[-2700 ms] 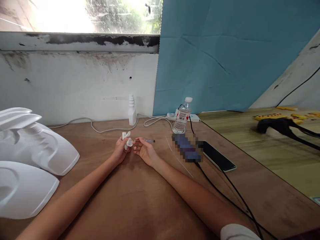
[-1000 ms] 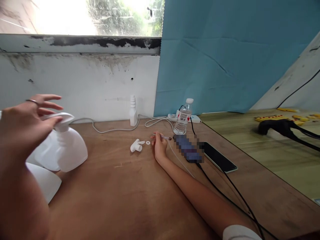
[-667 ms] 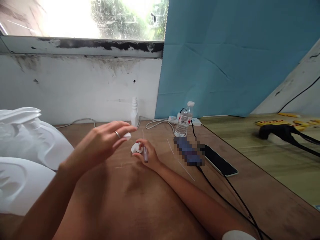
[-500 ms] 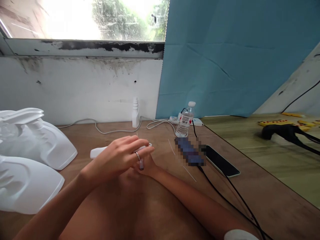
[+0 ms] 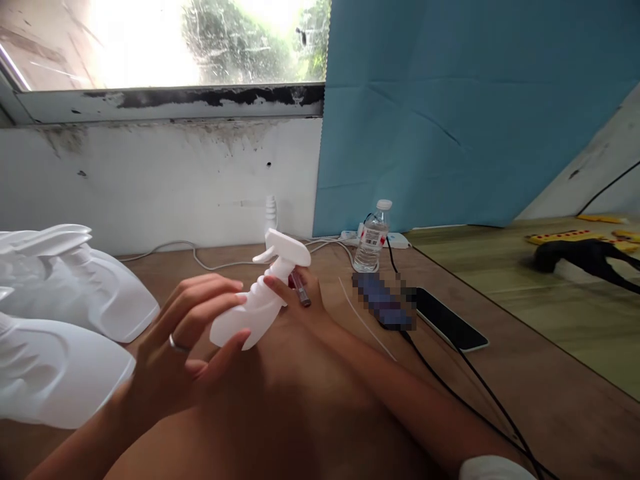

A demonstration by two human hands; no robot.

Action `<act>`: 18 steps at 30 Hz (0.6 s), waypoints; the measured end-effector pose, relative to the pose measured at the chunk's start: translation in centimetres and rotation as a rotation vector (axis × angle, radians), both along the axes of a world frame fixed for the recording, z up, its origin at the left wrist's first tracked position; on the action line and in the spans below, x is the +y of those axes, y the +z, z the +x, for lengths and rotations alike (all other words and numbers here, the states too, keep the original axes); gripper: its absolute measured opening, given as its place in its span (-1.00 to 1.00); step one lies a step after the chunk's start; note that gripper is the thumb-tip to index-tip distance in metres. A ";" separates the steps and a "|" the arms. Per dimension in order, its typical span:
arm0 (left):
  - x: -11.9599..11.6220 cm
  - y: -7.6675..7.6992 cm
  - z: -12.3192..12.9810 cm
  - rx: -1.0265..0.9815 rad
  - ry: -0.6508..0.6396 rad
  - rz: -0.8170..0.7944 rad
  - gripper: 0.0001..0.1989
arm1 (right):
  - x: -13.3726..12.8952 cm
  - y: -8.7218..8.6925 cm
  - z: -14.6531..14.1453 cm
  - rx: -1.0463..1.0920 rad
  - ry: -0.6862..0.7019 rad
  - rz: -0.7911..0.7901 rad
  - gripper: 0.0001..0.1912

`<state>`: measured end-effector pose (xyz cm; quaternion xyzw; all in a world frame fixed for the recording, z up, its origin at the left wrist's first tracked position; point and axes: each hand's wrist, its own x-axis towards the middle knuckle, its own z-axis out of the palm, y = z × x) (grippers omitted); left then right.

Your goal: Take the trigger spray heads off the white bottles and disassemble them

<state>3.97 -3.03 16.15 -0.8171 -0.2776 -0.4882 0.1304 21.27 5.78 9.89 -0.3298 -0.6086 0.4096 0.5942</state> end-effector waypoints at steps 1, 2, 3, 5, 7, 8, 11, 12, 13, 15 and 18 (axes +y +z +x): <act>0.6 -0.8 0.1 -0.068 0.029 -0.025 -0.46 | -0.1 0.6 0.1 -0.003 -0.014 0.004 -0.74; 1.4 -1.8 0.2 -0.157 0.058 -0.069 -0.36 | -0.2 1.2 0.3 -0.005 -0.036 0.011 -0.73; 2.4 -2.8 0.3 -0.240 0.070 -0.140 -0.25 | -0.4 1.8 0.5 -0.004 -0.061 0.015 -0.72; 4.4 -5.0 0.7 -0.357 0.038 -0.406 -0.10 | -0.6 2.7 0.8 0.027 -0.132 0.018 -0.72; 5.9 -7.2 1.1 -0.484 -0.057 -0.775 -0.20 | -0.7 3.2 1.1 0.103 -0.183 -0.001 -0.72; 6.3 -8.2 1.4 -0.553 -0.126 -0.934 -0.31 | -0.7 3.3 1.2 0.144 -0.178 -0.029 -0.71; 6.9 -10.9 2.1 -0.735 -0.333 -1.235 -0.52 | -0.4 3.4 1.3 0.231 -0.065 -0.168 -0.68; 6.9 -11.7 2.2 -0.787 -0.387 -1.298 -0.53 | -0.2 3.3 1.3 0.248 -0.015 -0.219 -0.68; 6.9 -12.2 2.3 -0.831 -0.432 -1.360 -0.52 | -0.1 3.2 1.3 0.269 0.033 -0.265 -0.68; 6.9 -13.1 2.1 -0.890 -0.494 -1.465 -0.47 | 0.3 2.9 1.1 0.329 0.113 -0.336 -0.70; 7.2 -13.7 1.3 -0.902 -0.594 -1.621 -0.35 | 0.8 2.4 1.0 0.401 0.283 -0.385 -0.71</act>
